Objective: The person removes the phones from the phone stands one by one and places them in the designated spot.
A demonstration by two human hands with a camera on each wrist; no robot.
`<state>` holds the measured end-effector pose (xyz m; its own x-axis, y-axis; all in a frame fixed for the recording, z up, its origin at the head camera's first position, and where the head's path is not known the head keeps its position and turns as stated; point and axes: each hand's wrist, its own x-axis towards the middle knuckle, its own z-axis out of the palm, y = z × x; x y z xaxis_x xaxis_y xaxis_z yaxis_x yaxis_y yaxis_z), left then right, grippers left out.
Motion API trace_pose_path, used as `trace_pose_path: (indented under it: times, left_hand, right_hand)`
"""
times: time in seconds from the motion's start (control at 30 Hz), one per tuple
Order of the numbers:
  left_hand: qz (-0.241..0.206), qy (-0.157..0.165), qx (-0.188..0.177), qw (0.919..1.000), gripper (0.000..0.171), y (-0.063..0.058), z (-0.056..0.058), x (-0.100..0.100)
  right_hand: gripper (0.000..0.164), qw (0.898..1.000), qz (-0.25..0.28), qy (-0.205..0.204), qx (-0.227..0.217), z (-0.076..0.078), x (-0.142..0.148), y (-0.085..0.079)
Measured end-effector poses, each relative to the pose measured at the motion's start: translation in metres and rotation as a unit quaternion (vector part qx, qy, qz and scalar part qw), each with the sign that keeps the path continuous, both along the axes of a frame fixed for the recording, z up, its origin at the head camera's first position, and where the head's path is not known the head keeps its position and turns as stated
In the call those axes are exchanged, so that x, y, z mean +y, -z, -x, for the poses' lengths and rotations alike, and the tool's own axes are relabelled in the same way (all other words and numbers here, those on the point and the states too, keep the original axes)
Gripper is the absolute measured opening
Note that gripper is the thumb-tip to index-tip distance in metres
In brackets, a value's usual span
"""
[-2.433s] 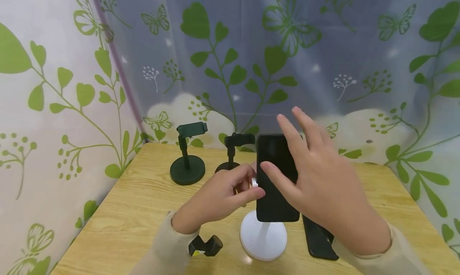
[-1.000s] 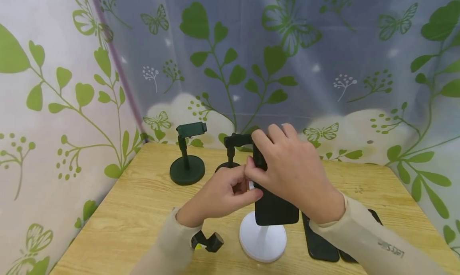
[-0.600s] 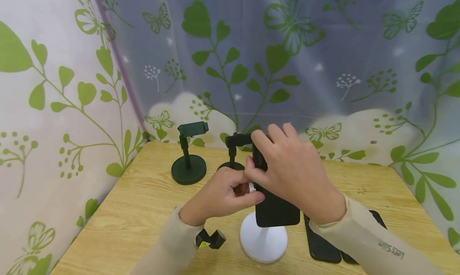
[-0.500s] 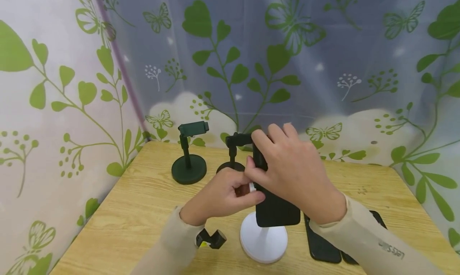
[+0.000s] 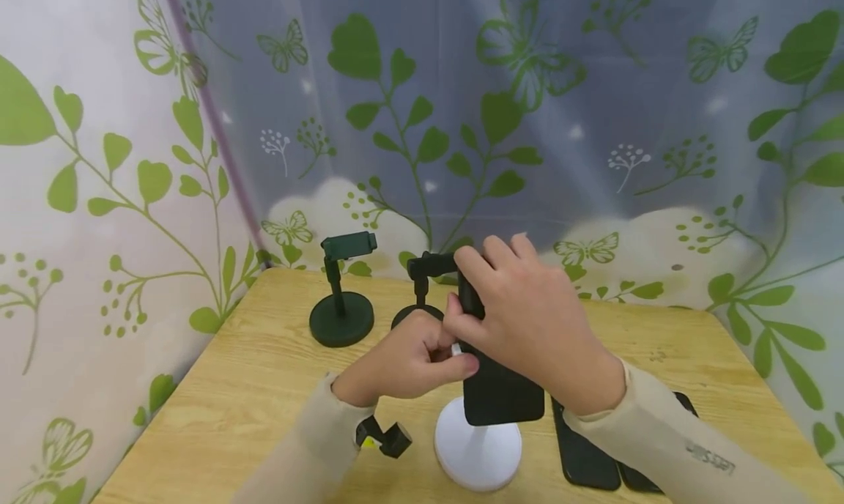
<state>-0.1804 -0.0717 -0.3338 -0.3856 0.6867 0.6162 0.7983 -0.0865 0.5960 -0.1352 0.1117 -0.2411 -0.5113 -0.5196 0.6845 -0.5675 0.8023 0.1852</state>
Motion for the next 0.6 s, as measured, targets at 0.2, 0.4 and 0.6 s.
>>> trace_pose_path:
  times: [0.2, 0.4, 0.6]
  left_hand:
    - [0.009, -0.013, 0.011, 0.9998, 0.055, -0.002, -0.003, -0.003]
    - [0.035, -0.008, 0.002, 0.9994, 0.051, -0.007, -0.005, -0.010]
    - [0.060, 0.008, -0.030, 0.9977, 0.047, -0.009, -0.006, -0.011]
  right_hand:
    - [0.019, 1.000, -0.008, -0.005, 0.000, -0.001, 0.000, -0.002]
    - [0.019, 1.000, -0.018, -0.003, -0.018, -0.003, -0.004, -0.005]
    - [0.019, 0.999, -0.027, 0.002, -0.025, -0.002, -0.004, -0.006]
